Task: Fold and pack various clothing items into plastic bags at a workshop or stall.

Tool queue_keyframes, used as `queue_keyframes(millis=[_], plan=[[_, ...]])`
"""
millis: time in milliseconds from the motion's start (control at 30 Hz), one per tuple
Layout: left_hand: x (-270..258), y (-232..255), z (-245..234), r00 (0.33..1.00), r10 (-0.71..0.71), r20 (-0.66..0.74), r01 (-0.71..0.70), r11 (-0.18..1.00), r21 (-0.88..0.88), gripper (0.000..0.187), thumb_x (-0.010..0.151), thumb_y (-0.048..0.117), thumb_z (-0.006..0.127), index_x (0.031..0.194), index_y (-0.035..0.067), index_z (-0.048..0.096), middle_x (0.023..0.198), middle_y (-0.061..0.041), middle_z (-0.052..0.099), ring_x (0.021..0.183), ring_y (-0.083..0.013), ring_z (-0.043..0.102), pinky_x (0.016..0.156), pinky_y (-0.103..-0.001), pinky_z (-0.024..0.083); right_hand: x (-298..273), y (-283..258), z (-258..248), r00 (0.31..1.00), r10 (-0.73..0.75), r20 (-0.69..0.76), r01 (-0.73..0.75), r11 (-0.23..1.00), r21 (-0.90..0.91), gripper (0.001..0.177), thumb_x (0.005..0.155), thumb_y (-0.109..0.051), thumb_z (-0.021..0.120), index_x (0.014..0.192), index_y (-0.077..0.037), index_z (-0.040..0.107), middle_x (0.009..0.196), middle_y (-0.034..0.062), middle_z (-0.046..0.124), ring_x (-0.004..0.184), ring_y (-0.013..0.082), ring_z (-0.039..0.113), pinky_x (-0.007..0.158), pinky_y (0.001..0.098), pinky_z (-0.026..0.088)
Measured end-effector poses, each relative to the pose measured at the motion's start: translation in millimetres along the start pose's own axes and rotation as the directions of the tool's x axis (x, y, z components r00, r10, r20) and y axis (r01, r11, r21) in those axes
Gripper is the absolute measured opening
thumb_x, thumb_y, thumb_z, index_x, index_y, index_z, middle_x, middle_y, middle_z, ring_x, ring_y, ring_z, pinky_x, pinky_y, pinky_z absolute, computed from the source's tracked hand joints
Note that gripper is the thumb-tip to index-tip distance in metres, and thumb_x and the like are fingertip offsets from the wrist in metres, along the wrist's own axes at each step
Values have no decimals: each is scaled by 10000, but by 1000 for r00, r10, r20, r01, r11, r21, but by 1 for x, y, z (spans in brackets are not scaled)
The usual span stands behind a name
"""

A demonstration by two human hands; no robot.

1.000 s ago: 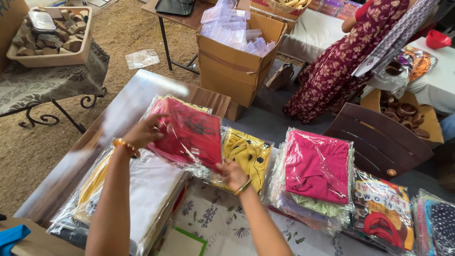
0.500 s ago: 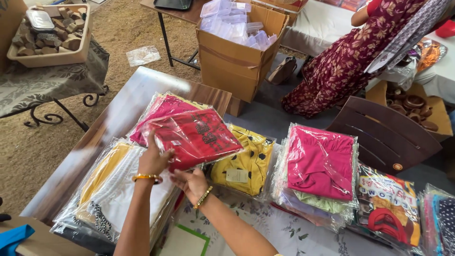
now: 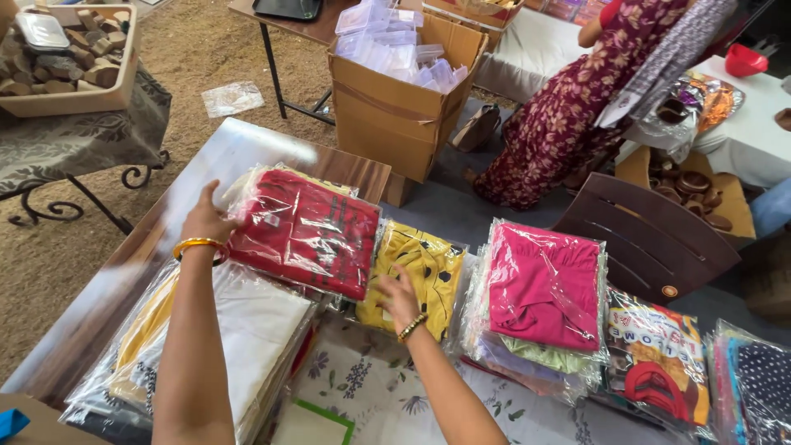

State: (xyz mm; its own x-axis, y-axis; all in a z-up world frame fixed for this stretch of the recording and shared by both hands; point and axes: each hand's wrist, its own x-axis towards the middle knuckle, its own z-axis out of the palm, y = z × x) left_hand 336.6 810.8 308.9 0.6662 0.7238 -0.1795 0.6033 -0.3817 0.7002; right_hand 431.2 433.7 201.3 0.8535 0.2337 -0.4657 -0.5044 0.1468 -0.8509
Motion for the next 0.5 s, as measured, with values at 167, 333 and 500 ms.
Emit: queue_keyframes(millis=[167, 333, 500], plan=[[30, -39, 57, 909, 295, -295, -88, 827, 555, 603, 965, 368, 761, 1509, 294, 511, 1515, -17, 524, 1429, -250, 471, 1191, -567, 371, 10, 23, 39, 947, -90, 308, 107, 993, -39, 598, 808, -33, 772, 1366, -120, 577, 1083, 51, 683, 890, 131, 678, 699, 280, 566], [-19, 3, 53, 967, 241, 82, -241, 762, 601, 714, 883, 675, 619, 1508, 421, 385, 1658, 2, 230, 1512, -335, 199, 1161, -673, 240, 18, 52, 66, 890, -272, 367, 331, 937, -108, 585, 797, 53, 791, 1347, -75, 637, 1021, 17, 661, 843, 82, 644, 720, 223, 558], [-21, -3, 45, 979, 25, 203, -150, 763, 629, 892, 762, 776, 609, 1548, 514, 278, 1718, -20, 81, 1545, -429, 60, 1149, -715, 175, 30, 57, 74, 838, -276, 470, 350, 934, -76, 611, 807, 51, 777, 1383, -79, 618, 1013, 3, 663, 815, 52, 648, 719, 205, 561]])
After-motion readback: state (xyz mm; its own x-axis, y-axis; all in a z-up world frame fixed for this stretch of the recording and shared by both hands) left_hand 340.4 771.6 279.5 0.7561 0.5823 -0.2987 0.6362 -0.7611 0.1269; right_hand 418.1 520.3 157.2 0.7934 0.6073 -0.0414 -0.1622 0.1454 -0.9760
